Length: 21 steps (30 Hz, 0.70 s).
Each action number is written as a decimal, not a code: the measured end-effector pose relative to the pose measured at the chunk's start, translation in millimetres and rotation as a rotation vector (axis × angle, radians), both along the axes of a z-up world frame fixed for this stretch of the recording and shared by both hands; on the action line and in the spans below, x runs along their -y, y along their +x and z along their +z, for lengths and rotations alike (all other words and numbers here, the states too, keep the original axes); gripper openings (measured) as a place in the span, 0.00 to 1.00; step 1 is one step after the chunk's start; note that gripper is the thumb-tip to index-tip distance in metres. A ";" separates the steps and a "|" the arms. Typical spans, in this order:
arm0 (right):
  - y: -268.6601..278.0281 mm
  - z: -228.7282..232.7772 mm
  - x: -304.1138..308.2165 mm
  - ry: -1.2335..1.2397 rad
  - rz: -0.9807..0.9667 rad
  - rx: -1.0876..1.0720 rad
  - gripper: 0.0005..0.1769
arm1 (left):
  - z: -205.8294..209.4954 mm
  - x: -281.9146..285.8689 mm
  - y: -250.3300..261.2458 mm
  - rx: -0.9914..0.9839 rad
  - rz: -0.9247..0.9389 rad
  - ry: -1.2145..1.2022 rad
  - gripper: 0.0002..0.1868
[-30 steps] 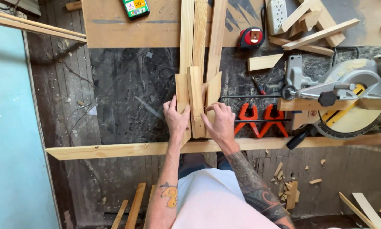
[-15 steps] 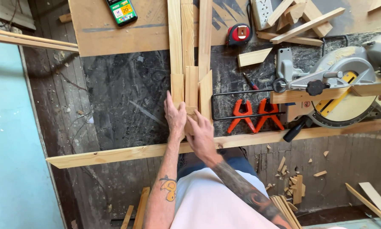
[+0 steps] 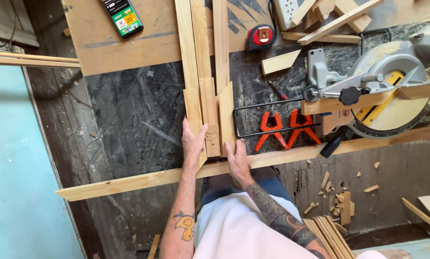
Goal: Measuring and marking wooden slats using a tape measure and a pen on a workbench
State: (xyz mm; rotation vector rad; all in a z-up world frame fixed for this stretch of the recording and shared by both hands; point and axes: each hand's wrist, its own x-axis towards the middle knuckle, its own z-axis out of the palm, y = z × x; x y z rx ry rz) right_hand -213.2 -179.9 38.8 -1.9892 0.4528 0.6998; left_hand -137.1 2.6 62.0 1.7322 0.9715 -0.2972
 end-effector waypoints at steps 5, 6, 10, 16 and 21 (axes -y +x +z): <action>22.1 -10.8 -1.1 0.129 0.054 0.273 0.38 | -13.5 -4.6 -1.9 -0.043 0.012 0.016 0.47; 30.2 -0.3 -3.1 0.156 0.104 0.355 0.39 | -19.3 -7.3 -5.8 -0.054 0.050 0.021 0.46; 44.0 32.4 -8.3 0.171 0.102 0.354 0.39 | -0.6 -0.4 -0.7 -0.086 0.072 0.027 0.47; 6.4 -54.9 -3.4 0.152 -0.043 0.161 0.49 | -5.3 -0.2 0.6 -0.088 0.101 -0.014 0.47; 25.0 -2.4 -12.7 0.261 -0.030 0.237 0.49 | 56.6 11.8 14.4 -0.096 0.098 -0.026 0.44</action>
